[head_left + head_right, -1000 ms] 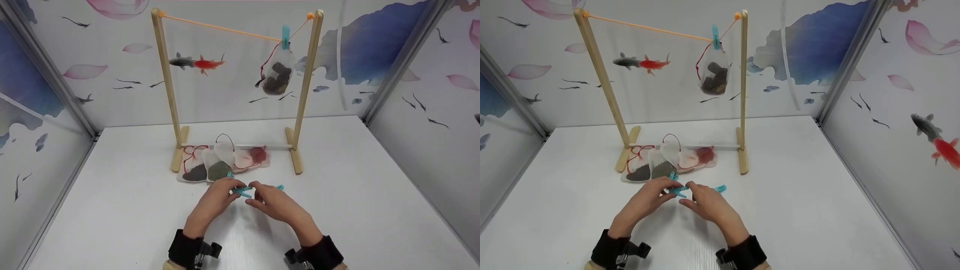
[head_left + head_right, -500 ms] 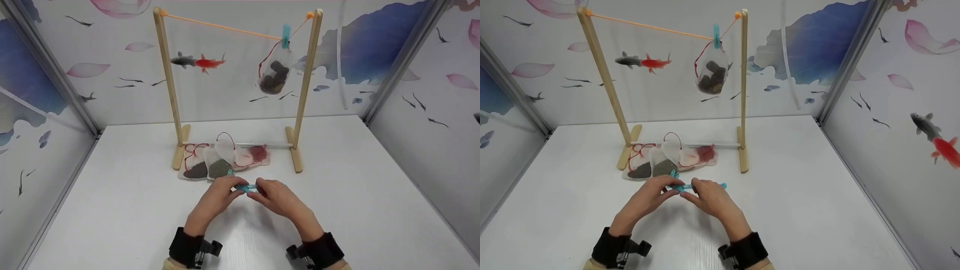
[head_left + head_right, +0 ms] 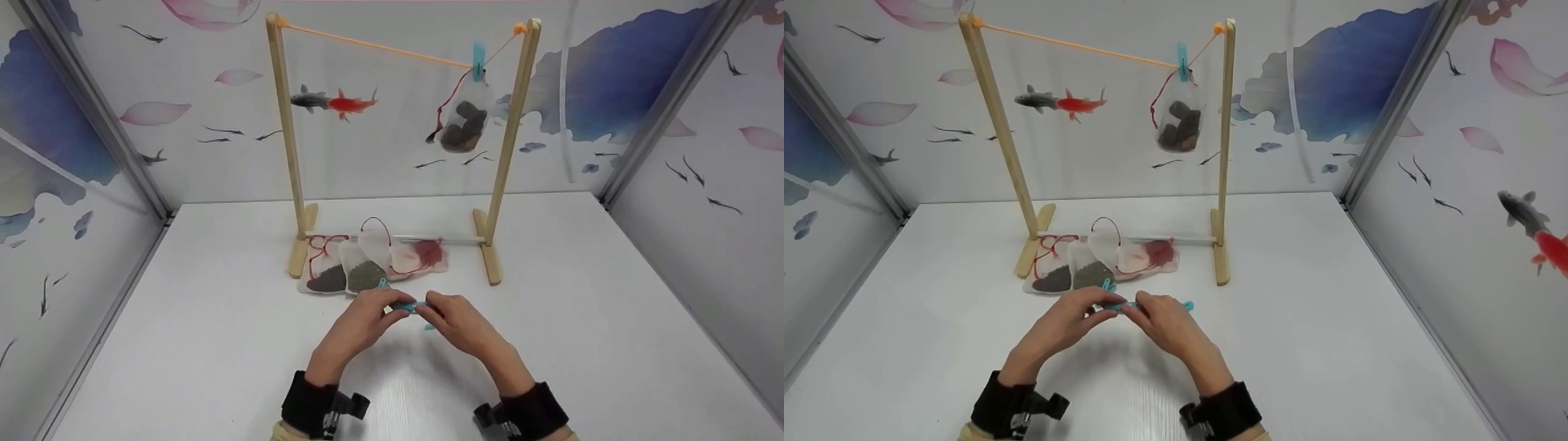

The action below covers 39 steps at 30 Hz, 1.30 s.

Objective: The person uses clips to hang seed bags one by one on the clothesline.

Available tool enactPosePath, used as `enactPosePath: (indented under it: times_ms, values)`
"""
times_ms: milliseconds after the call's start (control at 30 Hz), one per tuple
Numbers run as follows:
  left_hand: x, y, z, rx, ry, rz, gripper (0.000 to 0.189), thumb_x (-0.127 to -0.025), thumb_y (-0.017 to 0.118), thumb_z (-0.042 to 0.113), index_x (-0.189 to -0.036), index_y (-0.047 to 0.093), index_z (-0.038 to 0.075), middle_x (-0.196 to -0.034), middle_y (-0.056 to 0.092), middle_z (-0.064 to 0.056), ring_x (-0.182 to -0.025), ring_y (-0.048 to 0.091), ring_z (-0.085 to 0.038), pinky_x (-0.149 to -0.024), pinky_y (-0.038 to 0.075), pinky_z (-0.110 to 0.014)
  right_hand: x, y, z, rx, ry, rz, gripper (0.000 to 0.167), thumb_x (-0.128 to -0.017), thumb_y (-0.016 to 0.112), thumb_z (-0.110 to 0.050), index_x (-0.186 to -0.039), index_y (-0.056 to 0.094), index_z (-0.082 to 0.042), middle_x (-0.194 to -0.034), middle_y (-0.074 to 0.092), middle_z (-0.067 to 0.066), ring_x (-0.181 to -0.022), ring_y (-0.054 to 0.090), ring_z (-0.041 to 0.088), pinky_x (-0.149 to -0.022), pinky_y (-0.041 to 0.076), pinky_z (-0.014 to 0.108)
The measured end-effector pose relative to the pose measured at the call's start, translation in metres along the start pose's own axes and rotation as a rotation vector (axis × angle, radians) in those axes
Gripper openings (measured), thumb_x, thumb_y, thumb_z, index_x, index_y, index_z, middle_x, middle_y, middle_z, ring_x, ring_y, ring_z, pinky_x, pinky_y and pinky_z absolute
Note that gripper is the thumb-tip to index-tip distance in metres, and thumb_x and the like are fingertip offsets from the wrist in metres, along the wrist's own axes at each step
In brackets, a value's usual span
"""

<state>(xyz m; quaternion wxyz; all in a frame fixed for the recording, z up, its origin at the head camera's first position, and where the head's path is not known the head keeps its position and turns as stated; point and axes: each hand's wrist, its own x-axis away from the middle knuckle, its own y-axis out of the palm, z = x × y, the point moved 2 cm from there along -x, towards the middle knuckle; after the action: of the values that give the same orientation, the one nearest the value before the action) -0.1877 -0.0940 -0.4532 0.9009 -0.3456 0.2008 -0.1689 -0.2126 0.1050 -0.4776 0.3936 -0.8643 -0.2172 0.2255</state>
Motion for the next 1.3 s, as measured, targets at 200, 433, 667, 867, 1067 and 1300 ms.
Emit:
enactPosePath:
  times_ms: [200, 433, 667, 867, 1067, 1300]
  values:
    - [0.003, -0.004, -0.001, 0.017, 0.027, 0.018, 0.021, -0.098, 0.063, 0.02, -0.117, 0.071, 0.014, -0.113, 0.074, 0.0, -0.096, 0.065, -0.012, -0.08, 0.053, -0.026, -0.002, 0.001, -0.003, -0.003, -0.022, -0.007, 0.032, -0.105, 0.047, -0.037, -0.085, 0.051, -0.012, -0.069, 0.037, -0.012, -0.061, 0.035, 0.002, -0.057, 0.03, 0.018]
    - [0.003, -0.005, -0.005, 0.045, 0.039, 0.052, 0.021, -0.096, 0.065, 0.019, -0.115, 0.072, 0.013, -0.11, 0.073, 0.001, -0.092, 0.064, -0.01, -0.079, 0.053, -0.024, -0.002, 0.0, -0.004, 0.0, -0.032, -0.054, 0.03, -0.104, 0.048, -0.04, -0.092, 0.053, -0.013, -0.073, 0.042, -0.01, -0.065, 0.04, 0.003, -0.059, 0.034, 0.019]
    - [-0.001, -0.003, 0.006, 0.097, -0.018, 0.133, 0.031, -0.096, 0.067, 0.024, -0.126, 0.067, 0.016, -0.12, 0.07, 0.001, -0.104, 0.065, -0.013, -0.084, 0.056, -0.028, 0.0, -0.013, -0.001, -0.057, -0.091, 0.072, 0.022, -0.101, 0.056, -0.031, -0.091, 0.054, -0.011, -0.074, 0.043, -0.008, -0.068, 0.042, 0.003, -0.061, 0.037, 0.019]
    - [-0.008, 0.001, 0.002, 0.118, -0.165, 0.301, 0.029, -0.098, 0.065, 0.022, -0.126, 0.064, 0.017, -0.123, 0.067, -0.003, -0.11, 0.065, -0.017, -0.087, 0.056, -0.033, 0.003, -0.028, 0.009, -0.008, -0.074, 0.271, 0.015, -0.098, 0.062, -0.02, -0.087, 0.058, -0.012, -0.071, 0.044, -0.008, -0.067, 0.043, 0.004, -0.061, 0.039, 0.018]
    - [-0.036, 0.014, -0.024, 0.007, -0.304, 0.292, 0.024, -0.096, 0.066, 0.018, -0.119, 0.067, 0.013, -0.115, 0.067, -0.014, -0.107, 0.062, -0.029, -0.092, 0.051, -0.044, 0.006, -0.041, 0.019, 0.017, -0.076, 0.452, 0.015, -0.097, 0.063, -0.012, -0.083, 0.06, -0.009, -0.066, 0.046, -0.005, -0.063, 0.043, 0.003, -0.058, 0.039, 0.017]
    - [-0.074, 0.019, -0.038, -0.194, -0.427, 0.231, 0.03, -0.095, 0.067, 0.024, -0.121, 0.068, 0.011, -0.115, 0.071, -0.015, -0.113, 0.061, -0.035, -0.095, 0.047, -0.048, 0.007, -0.045, 0.026, 0.031, -0.152, 0.563, 0.02, -0.094, 0.064, -0.004, -0.078, 0.056, -0.011, -0.06, 0.049, -0.003, -0.055, 0.042, -0.001, -0.053, 0.039, 0.016]
